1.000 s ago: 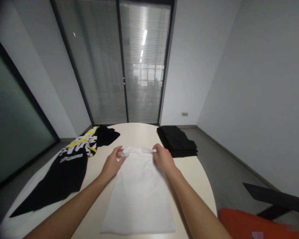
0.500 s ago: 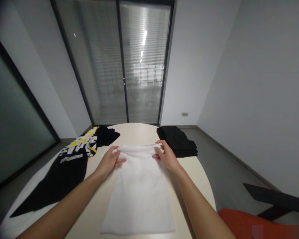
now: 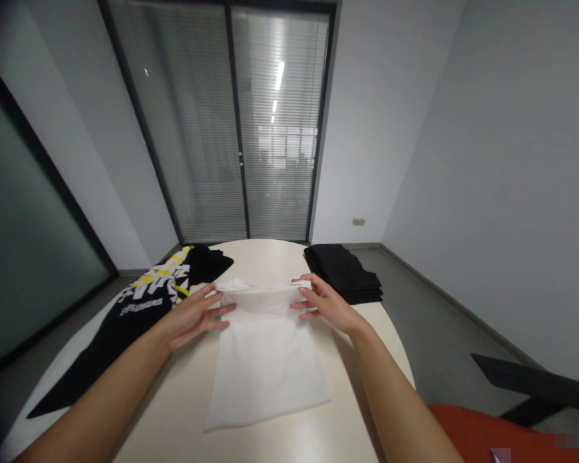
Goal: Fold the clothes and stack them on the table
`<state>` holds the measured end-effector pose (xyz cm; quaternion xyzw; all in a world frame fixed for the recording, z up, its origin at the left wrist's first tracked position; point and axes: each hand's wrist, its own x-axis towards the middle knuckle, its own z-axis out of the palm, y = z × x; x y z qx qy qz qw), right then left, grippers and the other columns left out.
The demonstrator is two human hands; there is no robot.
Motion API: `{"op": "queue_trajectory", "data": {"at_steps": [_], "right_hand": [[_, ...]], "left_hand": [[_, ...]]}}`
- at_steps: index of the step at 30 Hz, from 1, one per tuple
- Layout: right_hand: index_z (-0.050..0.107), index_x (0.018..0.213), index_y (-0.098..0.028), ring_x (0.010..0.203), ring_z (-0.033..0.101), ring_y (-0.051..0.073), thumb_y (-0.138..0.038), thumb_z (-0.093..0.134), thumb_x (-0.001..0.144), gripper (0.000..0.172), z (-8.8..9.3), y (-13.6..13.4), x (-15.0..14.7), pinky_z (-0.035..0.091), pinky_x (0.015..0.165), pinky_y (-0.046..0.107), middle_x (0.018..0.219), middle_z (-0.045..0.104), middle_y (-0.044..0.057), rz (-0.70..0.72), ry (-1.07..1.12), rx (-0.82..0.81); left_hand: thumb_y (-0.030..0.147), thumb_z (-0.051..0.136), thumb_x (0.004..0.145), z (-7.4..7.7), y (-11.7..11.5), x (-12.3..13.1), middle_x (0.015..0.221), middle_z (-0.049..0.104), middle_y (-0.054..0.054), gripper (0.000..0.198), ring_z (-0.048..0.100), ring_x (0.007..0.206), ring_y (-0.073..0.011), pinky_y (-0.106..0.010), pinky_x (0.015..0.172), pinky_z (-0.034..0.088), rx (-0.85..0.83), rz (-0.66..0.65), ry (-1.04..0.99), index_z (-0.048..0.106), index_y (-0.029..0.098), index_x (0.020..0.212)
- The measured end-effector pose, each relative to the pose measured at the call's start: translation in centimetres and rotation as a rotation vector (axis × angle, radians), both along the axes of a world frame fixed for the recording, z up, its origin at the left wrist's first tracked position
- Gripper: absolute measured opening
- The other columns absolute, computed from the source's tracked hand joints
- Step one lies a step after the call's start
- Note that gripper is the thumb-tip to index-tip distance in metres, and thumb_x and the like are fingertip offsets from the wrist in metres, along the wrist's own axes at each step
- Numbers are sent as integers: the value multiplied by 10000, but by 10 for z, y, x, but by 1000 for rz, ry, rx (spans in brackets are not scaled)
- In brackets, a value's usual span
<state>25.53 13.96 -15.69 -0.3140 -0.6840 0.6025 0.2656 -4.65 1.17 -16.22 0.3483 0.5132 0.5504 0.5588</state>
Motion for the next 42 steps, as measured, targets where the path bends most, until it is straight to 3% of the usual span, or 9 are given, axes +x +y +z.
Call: {"op": "queue_trajectory", "data": {"at_steps": [4, 10, 13, 16, 22, 28, 35, 42], "right_hand": [[569, 1159, -273, 1247, 588, 277, -551, 626, 885, 395, -1, 1, 5, 546, 948, 446, 1457, 508, 97, 73, 0, 42], [617, 1021, -263, 1314, 512, 249, -493, 735, 814, 331, -9, 9, 3, 424, 1074, 470, 1534, 437, 72, 52, 159, 118], [642, 969, -233, 1328, 503, 266, -491, 760, 784, 339, -6, 10, 8, 368, 1110, 485, 1492, 487, 106, 108, 128, 159], [669, 898, -207, 1353, 482, 282, -503, 782, 747, 351, 0, 8, 14, 329, 1132, 479, 1447, 534, 120, 261, -15, 193], [722, 855, -208, 1364, 464, 280, -470, 814, 703, 317, 6, 4, 18, 389, 1074, 428, 1416, 558, 97, 493, -216, 192], [757, 874, -204, 1317, 504, 267, -504, 833, 659, 377, 4, 0, 10, 346, 1119, 399, 1410, 550, 97, 517, -318, 237], [784, 902, -226, 1344, 461, 285, -510, 850, 637, 393, 7, -6, 6, 321, 1132, 376, 1415, 530, 83, 543, -431, 314], [794, 938, -255, 1294, 509, 284, -486, 826, 673, 352, 19, -12, 11, 326, 1132, 360, 1390, 572, 53, 505, -483, 323]], "left_hand": [[459, 750, 808, 0, -4, 1, 1386, 573, -141, 495, 603, 1226, -301, -427, 857, 558, 28, -49, 21, 520, 254, 1196], [498, 783, 754, -2, -1, 2, 1410, 558, -106, 522, 532, 1292, -271, -420, 985, 495, 190, 43, 132, 627, 251, 1186], [494, 799, 742, -1, -7, -9, 1403, 570, -111, 570, 569, 1248, -265, -416, 1000, 489, 180, -96, 170, 644, 254, 1236], [475, 788, 771, 4, -15, -20, 1344, 620, -125, 584, 599, 1216, -261, -426, 1058, 450, 179, -248, 233, 638, 227, 1278], [418, 788, 759, 8, -23, -32, 1301, 658, -102, 450, 609, 1206, -246, -414, 1081, 423, 132, -443, 451, 693, 222, 1153], [301, 697, 791, -2, -17, -43, 1457, 530, -101, 145, 510, 1320, -235, -366, 1115, 356, 127, -591, 659, 620, 196, 856], [180, 640, 723, 5, -21, -34, 1433, 537, -28, 129, 459, 1333, -222, -328, 1134, 298, 139, -663, 953, 653, 211, 848], [312, 723, 754, 17, -31, -28, 1396, 518, -30, 144, 513, 1266, -237, -314, 1088, 363, 188, -628, 1001, 732, 238, 878]]}}
